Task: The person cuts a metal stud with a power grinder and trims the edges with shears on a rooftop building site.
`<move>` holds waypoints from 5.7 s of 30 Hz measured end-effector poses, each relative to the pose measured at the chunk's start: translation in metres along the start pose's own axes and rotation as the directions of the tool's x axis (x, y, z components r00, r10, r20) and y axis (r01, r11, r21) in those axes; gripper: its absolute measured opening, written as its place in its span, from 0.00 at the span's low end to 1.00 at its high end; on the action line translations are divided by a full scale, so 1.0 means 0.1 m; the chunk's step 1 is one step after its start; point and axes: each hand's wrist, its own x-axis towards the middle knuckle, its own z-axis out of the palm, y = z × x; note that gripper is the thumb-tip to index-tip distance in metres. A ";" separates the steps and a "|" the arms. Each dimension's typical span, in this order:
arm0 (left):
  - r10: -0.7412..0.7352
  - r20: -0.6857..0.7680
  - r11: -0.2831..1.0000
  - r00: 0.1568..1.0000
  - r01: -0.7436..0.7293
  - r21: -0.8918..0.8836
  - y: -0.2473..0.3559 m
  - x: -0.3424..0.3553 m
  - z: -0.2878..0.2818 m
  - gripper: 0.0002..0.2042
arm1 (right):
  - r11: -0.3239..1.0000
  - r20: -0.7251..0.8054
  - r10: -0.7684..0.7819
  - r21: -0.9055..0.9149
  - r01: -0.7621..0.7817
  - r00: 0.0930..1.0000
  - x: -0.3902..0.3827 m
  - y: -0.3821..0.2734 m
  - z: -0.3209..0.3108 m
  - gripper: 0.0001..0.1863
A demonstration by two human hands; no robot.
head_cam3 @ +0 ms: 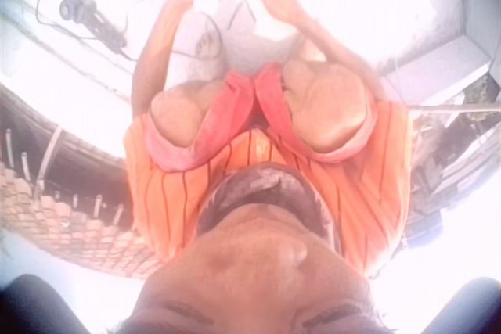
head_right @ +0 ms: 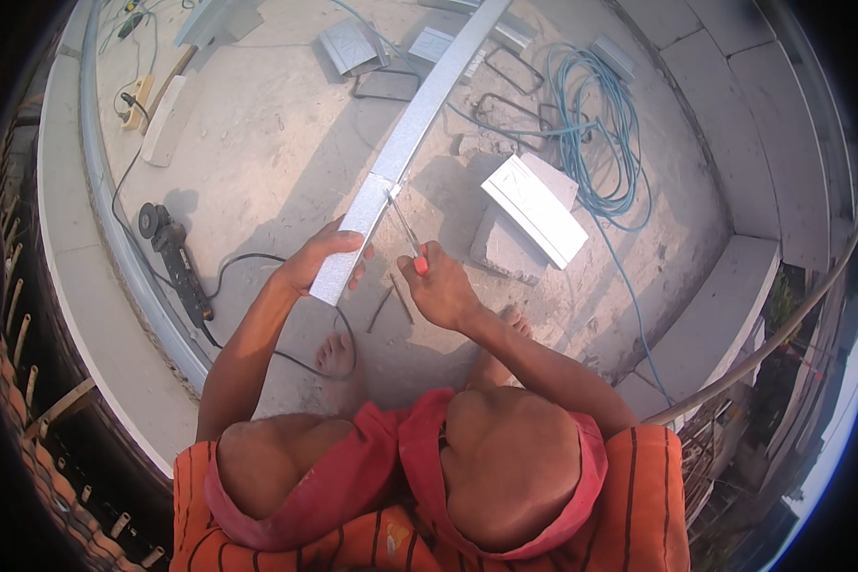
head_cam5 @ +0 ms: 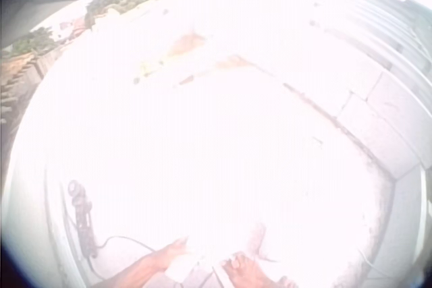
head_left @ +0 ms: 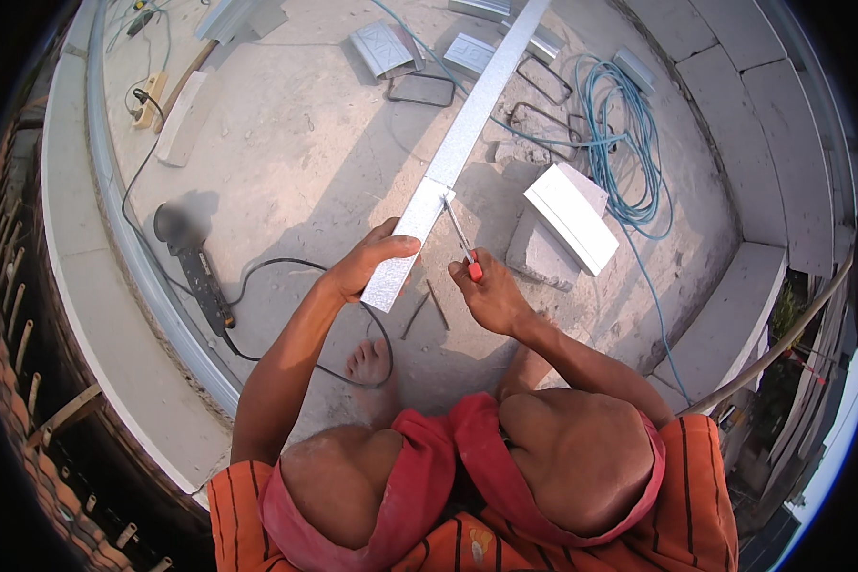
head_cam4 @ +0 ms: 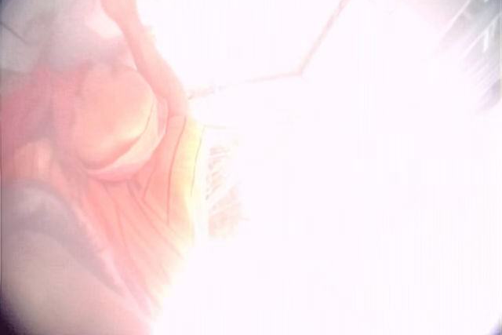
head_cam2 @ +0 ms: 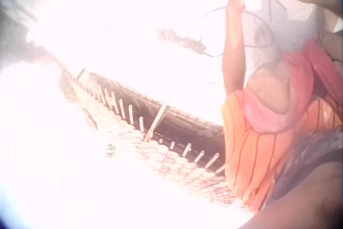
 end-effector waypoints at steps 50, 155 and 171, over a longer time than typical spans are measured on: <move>-0.091 0.041 0.995 0.995 0.092 -0.042 -0.10 0.00 0.22 0.37 | 0.947 0.197 -0.032 0.321 -0.033 0.980 -0.24 0.28 -0.29 0.28; 0.092 -0.493 0.808 0.865 0.225 0.544 -0.05 -0.73 0.31 0.49 | 0.157 0.140 -0.278 0.983 -0.099 0.950 1.22 -0.40 -0.02 0.37; 0.362 -0.677 0.402 0.641 0.548 0.734 -0.23 -0.47 0.20 0.43 | 0.837 -0.025 -0.064 0.543 0.067 0.998 0.85 0.11 0.21 0.47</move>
